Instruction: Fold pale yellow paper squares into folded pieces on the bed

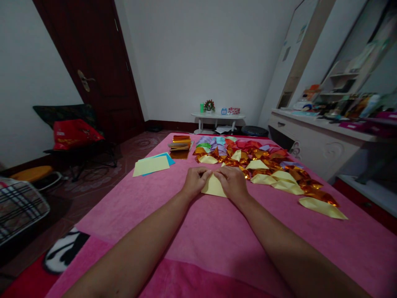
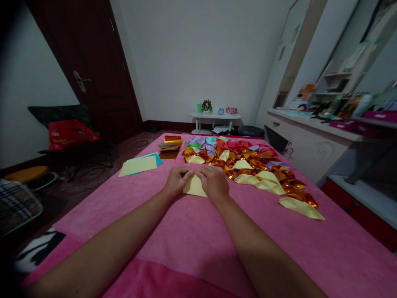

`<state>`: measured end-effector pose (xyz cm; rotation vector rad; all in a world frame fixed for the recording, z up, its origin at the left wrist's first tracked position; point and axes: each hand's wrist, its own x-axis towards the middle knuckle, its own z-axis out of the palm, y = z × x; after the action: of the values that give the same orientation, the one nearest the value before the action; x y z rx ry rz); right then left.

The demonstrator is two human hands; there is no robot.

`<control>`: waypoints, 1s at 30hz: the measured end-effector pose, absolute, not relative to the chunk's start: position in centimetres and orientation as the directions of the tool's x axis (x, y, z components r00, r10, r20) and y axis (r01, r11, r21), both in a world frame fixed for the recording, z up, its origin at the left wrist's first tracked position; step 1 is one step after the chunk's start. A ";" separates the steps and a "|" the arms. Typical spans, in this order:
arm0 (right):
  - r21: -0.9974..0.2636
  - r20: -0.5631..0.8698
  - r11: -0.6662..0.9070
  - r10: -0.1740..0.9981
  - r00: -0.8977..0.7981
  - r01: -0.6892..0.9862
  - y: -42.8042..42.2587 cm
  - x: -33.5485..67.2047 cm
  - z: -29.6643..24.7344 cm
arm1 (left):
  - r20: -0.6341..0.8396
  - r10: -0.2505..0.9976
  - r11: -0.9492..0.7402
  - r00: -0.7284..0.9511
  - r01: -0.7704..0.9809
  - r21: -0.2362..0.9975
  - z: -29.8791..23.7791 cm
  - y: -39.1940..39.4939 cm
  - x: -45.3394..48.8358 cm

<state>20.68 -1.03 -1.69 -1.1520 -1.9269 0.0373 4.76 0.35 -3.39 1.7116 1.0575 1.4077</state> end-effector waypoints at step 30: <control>-0.973 0.211 0.217 0.975 0.074 -0.085 0.0 20.6 -3.4 | 0.261 0.954 -0.275 -0.148 -0.086 0.957 -3.8 2.2 3.1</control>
<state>20.57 -0.04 -3.41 -1.0139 -1.1891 1.0465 3.07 2.17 -3.84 1.2572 1.0856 1.5596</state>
